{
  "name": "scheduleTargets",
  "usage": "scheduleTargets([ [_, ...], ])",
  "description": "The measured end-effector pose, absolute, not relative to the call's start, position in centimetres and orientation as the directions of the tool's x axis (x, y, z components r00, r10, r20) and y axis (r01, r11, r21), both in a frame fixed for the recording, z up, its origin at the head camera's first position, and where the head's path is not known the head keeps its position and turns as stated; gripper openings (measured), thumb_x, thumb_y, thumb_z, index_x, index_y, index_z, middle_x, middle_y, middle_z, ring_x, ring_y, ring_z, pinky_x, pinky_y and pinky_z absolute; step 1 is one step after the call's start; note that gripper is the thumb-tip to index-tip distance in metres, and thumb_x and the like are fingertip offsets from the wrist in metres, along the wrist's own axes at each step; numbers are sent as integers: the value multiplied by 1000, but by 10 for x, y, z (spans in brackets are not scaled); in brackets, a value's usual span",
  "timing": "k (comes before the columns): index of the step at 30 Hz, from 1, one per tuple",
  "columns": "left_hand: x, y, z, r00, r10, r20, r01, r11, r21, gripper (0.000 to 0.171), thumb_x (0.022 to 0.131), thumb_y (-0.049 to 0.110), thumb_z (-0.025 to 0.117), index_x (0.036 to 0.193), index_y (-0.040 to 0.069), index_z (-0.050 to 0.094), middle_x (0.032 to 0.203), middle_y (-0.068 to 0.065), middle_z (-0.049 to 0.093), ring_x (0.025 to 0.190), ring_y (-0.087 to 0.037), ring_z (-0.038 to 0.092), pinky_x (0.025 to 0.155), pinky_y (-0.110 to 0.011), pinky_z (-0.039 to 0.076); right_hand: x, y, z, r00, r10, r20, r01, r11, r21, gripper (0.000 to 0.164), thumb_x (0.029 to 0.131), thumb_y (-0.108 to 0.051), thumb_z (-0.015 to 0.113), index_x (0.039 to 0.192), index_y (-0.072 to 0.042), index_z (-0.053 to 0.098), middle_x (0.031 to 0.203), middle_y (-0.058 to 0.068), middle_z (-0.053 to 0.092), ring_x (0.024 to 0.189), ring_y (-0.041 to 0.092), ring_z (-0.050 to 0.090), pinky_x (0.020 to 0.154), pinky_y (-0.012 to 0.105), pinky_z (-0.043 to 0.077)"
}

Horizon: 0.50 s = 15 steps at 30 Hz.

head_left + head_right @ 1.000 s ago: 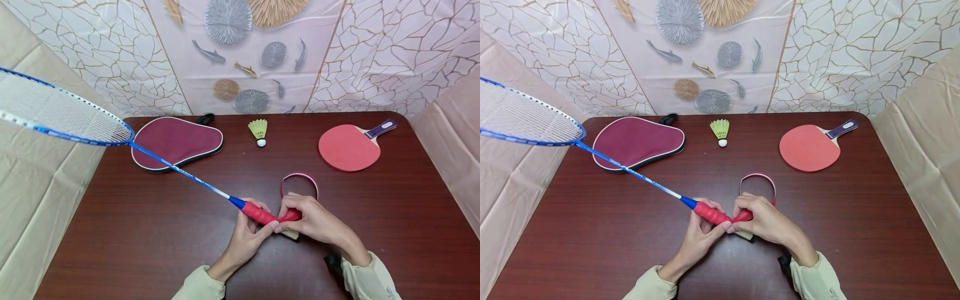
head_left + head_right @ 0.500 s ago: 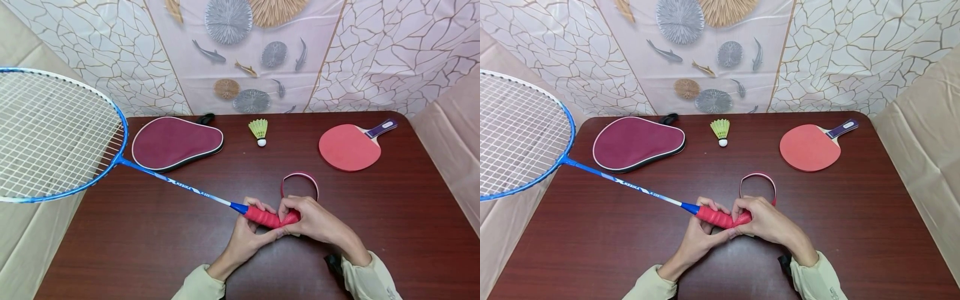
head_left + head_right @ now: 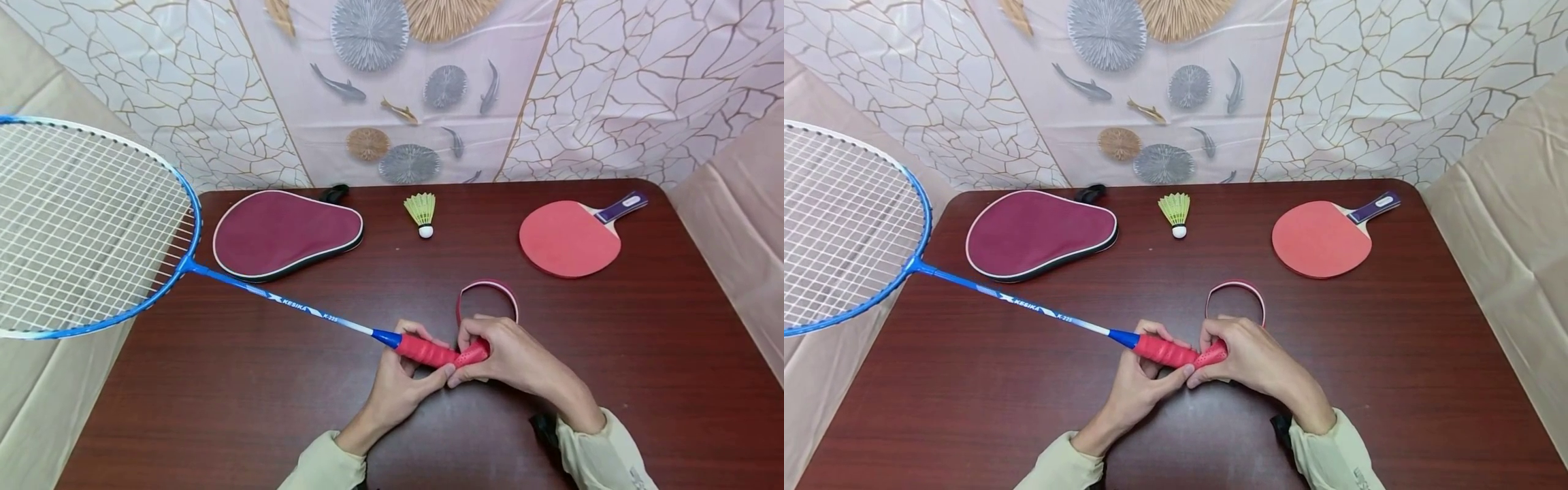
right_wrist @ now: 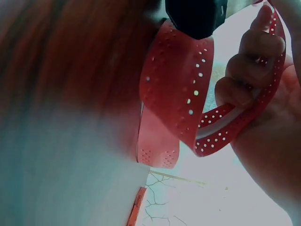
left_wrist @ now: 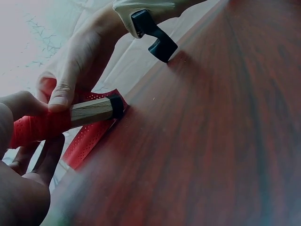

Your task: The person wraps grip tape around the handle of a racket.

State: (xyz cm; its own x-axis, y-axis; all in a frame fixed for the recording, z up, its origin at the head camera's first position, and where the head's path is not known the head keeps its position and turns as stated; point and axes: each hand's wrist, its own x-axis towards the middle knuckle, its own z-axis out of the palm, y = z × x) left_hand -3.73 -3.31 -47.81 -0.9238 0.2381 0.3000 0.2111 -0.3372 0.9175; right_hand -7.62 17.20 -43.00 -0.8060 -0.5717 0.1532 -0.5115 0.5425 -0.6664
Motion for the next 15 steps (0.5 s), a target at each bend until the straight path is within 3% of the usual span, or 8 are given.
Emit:
scheduleTargets([
  [11, -38, -34, -477, -931, 220, 291, 208, -335, 919, 43, 82, -8, 74, 110, 1, 43, 107, -29, 59, 103, -45, 62, 89, -42, 54, -76, 181, -419, -729, -657, 190, -537, 379, -753, 20, 84, -32, 79, 92, -27, 61, 82, -17, 57, 73, 4, 54, 62, 19, 45],
  [15, -37, -34, -477, -924, 225, 310, 215, -364, 906, 41, 82, -10, 73, 108, -1, 43, 106, -28, 60, 101, -45, 63, 88, -42, 54, -77, 182, -420, -727, -660, 189, -543, 385, -746, 18, 86, -31, 77, 96, -28, 62, 87, -18, 58, 77, 4, 55, 65, 19, 45],
])
